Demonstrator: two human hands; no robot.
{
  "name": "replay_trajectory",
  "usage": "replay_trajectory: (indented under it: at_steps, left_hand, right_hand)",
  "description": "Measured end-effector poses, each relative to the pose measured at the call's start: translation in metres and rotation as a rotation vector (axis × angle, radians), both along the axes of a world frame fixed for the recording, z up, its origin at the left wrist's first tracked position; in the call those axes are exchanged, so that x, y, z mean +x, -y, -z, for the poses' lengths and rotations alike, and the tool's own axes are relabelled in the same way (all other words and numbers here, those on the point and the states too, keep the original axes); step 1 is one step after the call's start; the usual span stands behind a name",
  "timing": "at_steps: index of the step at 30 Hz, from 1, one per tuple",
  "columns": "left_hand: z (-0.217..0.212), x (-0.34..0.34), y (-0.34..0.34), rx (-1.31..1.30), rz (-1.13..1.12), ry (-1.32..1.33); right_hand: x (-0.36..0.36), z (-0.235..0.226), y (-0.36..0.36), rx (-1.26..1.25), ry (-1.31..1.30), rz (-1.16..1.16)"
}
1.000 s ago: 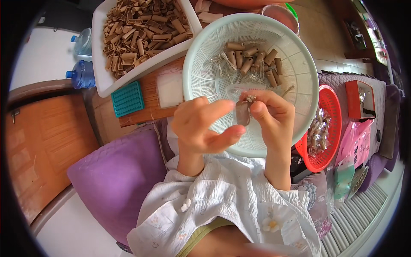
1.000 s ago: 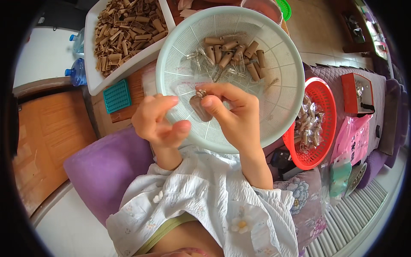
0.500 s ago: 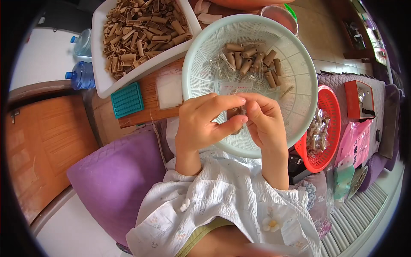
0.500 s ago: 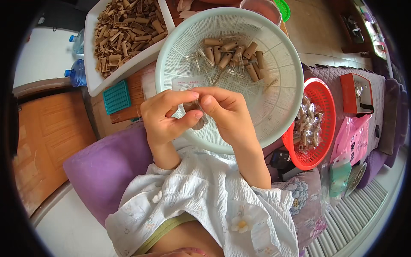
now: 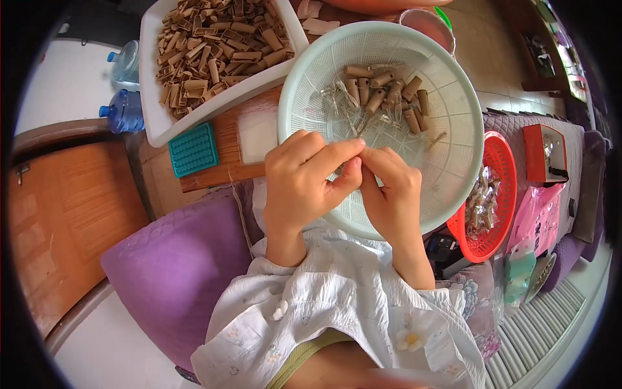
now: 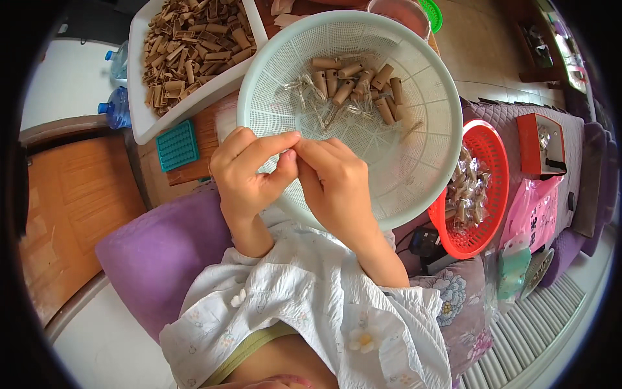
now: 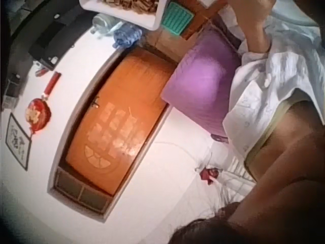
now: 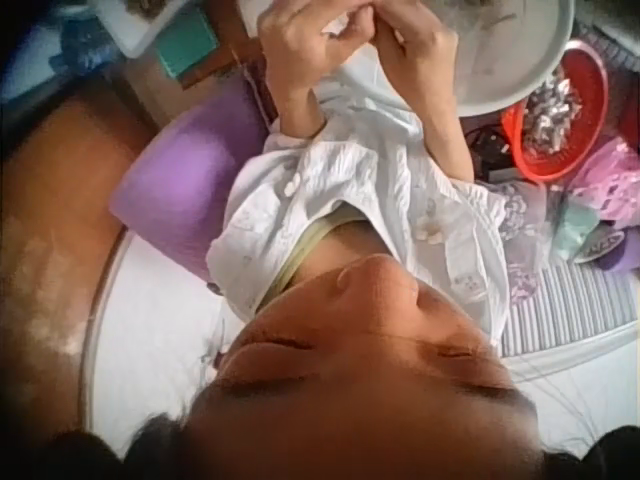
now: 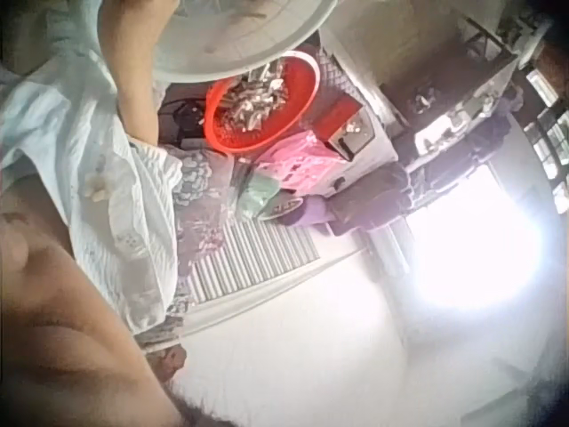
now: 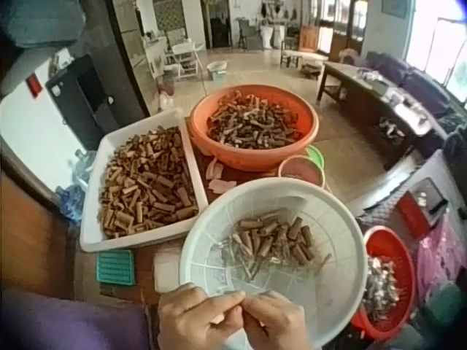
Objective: The person packages small brown cylinders into plastic bags by hand.
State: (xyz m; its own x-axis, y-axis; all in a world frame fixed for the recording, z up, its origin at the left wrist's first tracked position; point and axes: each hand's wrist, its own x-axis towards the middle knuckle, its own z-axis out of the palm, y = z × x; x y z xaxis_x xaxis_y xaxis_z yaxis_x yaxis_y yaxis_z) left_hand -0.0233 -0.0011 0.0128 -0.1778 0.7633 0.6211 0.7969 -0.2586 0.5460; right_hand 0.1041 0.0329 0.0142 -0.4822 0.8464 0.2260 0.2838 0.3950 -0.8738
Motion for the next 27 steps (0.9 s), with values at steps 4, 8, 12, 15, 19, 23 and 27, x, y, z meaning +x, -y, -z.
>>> replay_trajectory:
  at_steps: [4, 8, 12, 15, 19, 23, 27]
  left_hand:
    - [-0.001, 0.004, 0.0, 0.021, -0.006, -0.018]
    - [0.0, 0.004, 0.0, 0.05, -0.032, -0.022]
    - [-0.001, 0.004, 0.003, 0.025, -0.033, -0.019]
    - [-0.004, 0.001, 0.008, -0.014, -0.05, 0.069]
    - [0.0, -0.016, 0.012, -0.084, -0.243, 0.276]
    - [-0.007, -0.024, 0.02, 0.091, -0.179, 0.362]
    - [-0.01, -0.011, 0.018, 0.169, -0.013, 0.047]
  right_hand:
    - [-0.001, 0.0, 0.0, 0.141, 0.0, 0.052]
    - [-0.003, -0.004, 0.003, 0.177, 0.036, 0.102]
    - [-0.002, -0.004, 0.006, 0.294, 0.091, 0.06]
    - [-0.001, -0.007, 0.01, 0.3, 0.085, 0.022]
    - [0.0, -0.015, 0.015, 0.201, 0.036, -0.044]
    - [0.0, -0.015, 0.012, 0.08, -0.026, 0.026]
    - [0.0, -0.016, 0.013, 0.032, -0.04, 0.091]
